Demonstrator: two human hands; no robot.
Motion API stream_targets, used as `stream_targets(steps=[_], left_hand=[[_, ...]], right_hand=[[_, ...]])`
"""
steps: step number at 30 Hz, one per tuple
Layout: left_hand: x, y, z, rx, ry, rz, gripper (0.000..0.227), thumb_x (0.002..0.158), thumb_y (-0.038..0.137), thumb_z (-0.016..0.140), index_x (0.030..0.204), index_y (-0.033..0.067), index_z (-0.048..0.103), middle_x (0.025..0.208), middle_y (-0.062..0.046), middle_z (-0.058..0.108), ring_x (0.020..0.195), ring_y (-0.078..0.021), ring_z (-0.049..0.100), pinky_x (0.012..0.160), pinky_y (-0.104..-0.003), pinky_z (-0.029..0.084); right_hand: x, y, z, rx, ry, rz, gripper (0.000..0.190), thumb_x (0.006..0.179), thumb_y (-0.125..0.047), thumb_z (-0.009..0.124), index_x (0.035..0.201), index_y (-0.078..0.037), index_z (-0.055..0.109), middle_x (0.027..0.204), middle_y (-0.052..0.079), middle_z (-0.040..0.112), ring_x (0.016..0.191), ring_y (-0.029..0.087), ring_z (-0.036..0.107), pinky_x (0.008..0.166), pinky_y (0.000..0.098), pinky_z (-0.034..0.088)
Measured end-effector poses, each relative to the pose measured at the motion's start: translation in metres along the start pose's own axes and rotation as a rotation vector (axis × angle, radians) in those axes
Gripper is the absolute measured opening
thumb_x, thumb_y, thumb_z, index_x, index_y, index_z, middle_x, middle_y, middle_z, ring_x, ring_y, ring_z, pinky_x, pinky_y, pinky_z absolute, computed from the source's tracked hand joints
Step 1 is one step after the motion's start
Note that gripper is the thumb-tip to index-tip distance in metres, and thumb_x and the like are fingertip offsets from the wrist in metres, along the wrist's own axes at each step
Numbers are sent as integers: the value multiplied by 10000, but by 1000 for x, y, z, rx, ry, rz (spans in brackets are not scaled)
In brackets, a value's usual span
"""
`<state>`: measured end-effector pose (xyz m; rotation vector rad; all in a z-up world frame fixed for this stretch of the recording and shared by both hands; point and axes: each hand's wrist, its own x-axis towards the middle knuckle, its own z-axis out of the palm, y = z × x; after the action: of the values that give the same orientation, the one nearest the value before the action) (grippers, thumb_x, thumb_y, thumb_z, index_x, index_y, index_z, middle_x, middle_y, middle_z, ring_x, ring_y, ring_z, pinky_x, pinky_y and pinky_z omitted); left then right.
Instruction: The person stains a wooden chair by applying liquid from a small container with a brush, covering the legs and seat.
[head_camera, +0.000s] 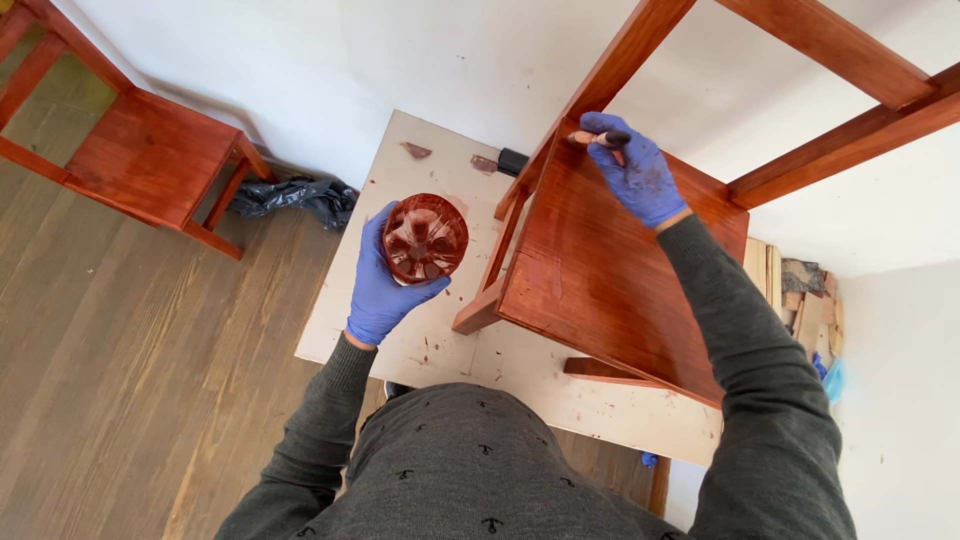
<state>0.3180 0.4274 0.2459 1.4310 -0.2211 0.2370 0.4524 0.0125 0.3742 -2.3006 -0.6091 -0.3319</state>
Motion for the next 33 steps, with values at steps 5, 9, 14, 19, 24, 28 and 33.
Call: stream_targets(steps=[5, 9, 14, 19, 24, 28, 33], left_hand=[[-4, -4, -2, 12, 27, 4, 1371, 664, 214, 1254, 1807, 88, 507, 1762, -227, 637, 1658, -414, 620, 1445, -649, 439], [-11, -1, -1, 13, 60, -26, 1362, 660, 191, 1246, 1800, 81, 510, 1740, -241, 657, 1643, -429, 636, 1449, -653, 430], [-17, -7, 1, 8, 56, -21, 1360, 675, 220, 1250, 1808, 98, 509, 1748, -207, 662, 1650, -387, 641, 1448, -628, 452], [-17, -2, 7, -19, 38, -30, 1382, 669, 212, 1260, 1821, 85, 506, 1764, -228, 647, 1657, -423, 636, 1440, -663, 463], [-23, 11, 13, -27, 22, -17, 1346, 713, 159, 1246, 1832, 124, 498, 1779, -190, 640, 1678, -369, 624, 1455, -618, 458], [-30, 8, 9, -31, 12, -2, 1367, 700, 169, 1248, 1831, 108, 483, 1785, -206, 620, 1679, -384, 612, 1458, -621, 460], [-35, 14, 3, -5, 26, -17, 1335, 716, 155, 1241, 1823, 103, 496, 1779, -226, 619, 1670, -412, 613, 1451, -649, 456]], right_hand=[[-15, 24, 15, -136, 69, -110, 164, 1361, -150, 666, 1361, -28, 774, 1357, 230, 911, 1167, 559, 841, 939, 641, 705], [-43, 1, 11, 49, 32, -71, 305, 1377, -196, 567, 1317, -9, 800, 1329, 205, 931, 1027, 467, 897, 846, 522, 722], [-89, -60, 3, 294, -50, 168, 277, 1353, -223, 580, 1339, -16, 764, 1342, 228, 892, 831, 266, 837, 684, 357, 681], [-107, -94, -2, 503, -47, 321, 296, 1346, -290, 575, 1340, -21, 698, 1342, 249, 889, 1073, 294, 910, 737, 327, 722], [-104, -103, -10, 464, -151, 347, 173, 1239, -12, 773, 1385, 25, 689, 1403, 272, 878, 1231, 281, 883, 926, 340, 716], [-94, -86, -16, 382, -194, 311, 451, 1050, 95, 940, 1438, 63, 712, 1401, 264, 864, 1232, 287, 870, 993, 365, 719], [-90, -72, -13, 272, -163, 271, 480, 1092, -8, 1008, 1519, 5, 789, 1402, 239, 869, 1264, 327, 871, 1031, 443, 710]])
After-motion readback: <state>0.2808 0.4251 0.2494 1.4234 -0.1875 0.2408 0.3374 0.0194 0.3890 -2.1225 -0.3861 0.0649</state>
